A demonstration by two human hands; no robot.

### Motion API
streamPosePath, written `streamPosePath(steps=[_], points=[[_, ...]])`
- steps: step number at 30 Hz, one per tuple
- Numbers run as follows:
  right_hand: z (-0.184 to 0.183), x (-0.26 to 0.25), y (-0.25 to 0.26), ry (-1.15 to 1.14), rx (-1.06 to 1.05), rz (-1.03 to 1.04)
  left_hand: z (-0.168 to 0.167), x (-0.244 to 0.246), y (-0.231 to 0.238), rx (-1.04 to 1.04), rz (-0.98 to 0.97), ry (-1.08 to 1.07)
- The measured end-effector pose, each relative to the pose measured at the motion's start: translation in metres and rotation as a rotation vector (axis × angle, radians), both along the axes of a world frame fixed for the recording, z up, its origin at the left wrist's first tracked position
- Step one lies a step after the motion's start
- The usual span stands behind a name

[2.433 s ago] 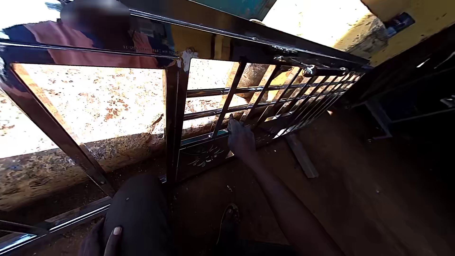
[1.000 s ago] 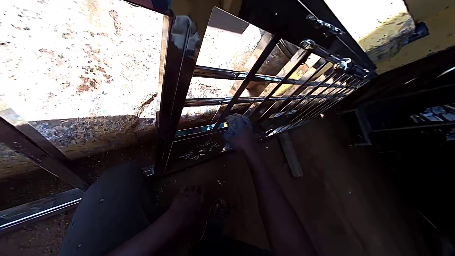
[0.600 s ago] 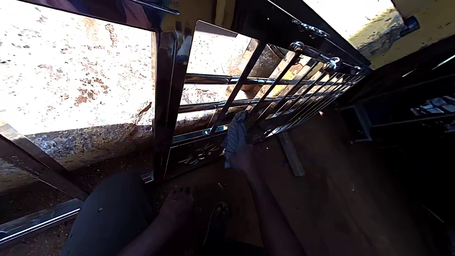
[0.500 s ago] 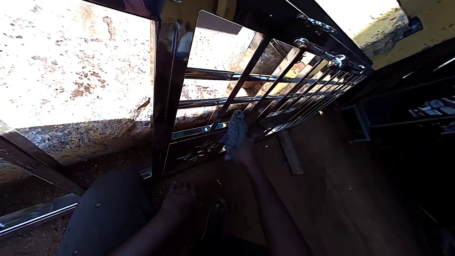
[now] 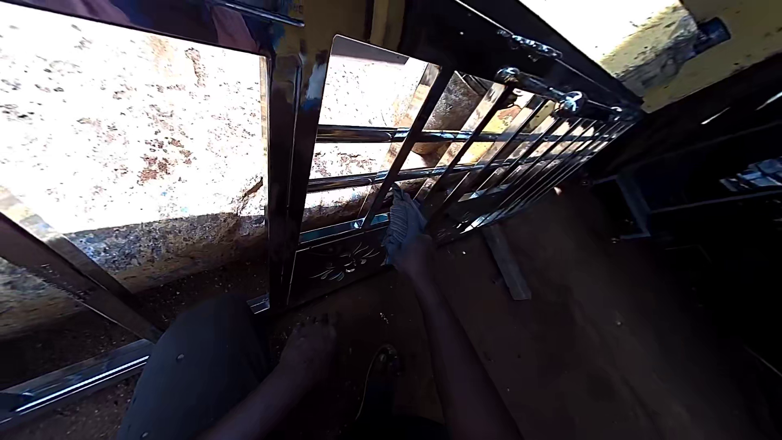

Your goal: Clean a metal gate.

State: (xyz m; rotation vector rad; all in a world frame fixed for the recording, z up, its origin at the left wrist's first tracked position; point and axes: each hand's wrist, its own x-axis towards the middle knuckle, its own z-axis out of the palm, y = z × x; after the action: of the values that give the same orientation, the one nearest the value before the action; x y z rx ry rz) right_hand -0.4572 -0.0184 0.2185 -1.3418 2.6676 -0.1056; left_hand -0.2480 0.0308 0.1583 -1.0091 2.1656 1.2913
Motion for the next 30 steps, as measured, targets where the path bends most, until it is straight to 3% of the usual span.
streamPosePath(steps=[3,6,8,10,12,15,19,22,24,27,30], points=[[-0.023,-0.016,0.031,-0.088,-0.186,-0.052,-0.001,0.007,-0.005,-0.017,0.023,-0.024],[-0.037,-0.050,0.050,-0.409,-0.475,-0.342,0.006,0.007,-0.011,-0.012,0.057,-0.014],[-0.008,-0.051,0.040,-0.644,-0.696,-0.473,0.008,0.003,-0.013,-0.023,0.062,0.005],[0.017,-0.047,0.011,-0.897,-0.982,-0.389,0.006,0.000,-0.010,-0.024,0.044,0.008],[0.028,-0.042,-0.035,-1.042,-1.138,-0.071,0.002,-0.001,-0.006,-0.027,0.011,-0.005],[0.015,-0.026,-0.087,-0.875,-1.402,0.038,-0.003,0.000,-0.003,-0.037,-0.003,-0.028],[-0.074,-0.024,-0.060,-0.585,-1.300,-0.082,-0.009,0.002,-0.006,-0.040,0.006,-0.067],[-0.140,-0.030,0.000,-0.697,-0.838,-0.239,-0.013,-0.003,-0.005,-0.047,-0.003,-0.071],[-0.163,-0.038,0.009,-0.797,-0.715,-0.324,-0.016,-0.005,-0.004,-0.059,-0.006,-0.076],[-0.112,-0.032,-0.017,-0.961,-0.877,-0.301,-0.020,-0.003,0.000,-0.063,0.001,-0.095],[-0.028,-0.029,-0.065,-0.929,-1.228,-0.001,-0.022,-0.005,0.007,-0.072,0.002,-0.084]])
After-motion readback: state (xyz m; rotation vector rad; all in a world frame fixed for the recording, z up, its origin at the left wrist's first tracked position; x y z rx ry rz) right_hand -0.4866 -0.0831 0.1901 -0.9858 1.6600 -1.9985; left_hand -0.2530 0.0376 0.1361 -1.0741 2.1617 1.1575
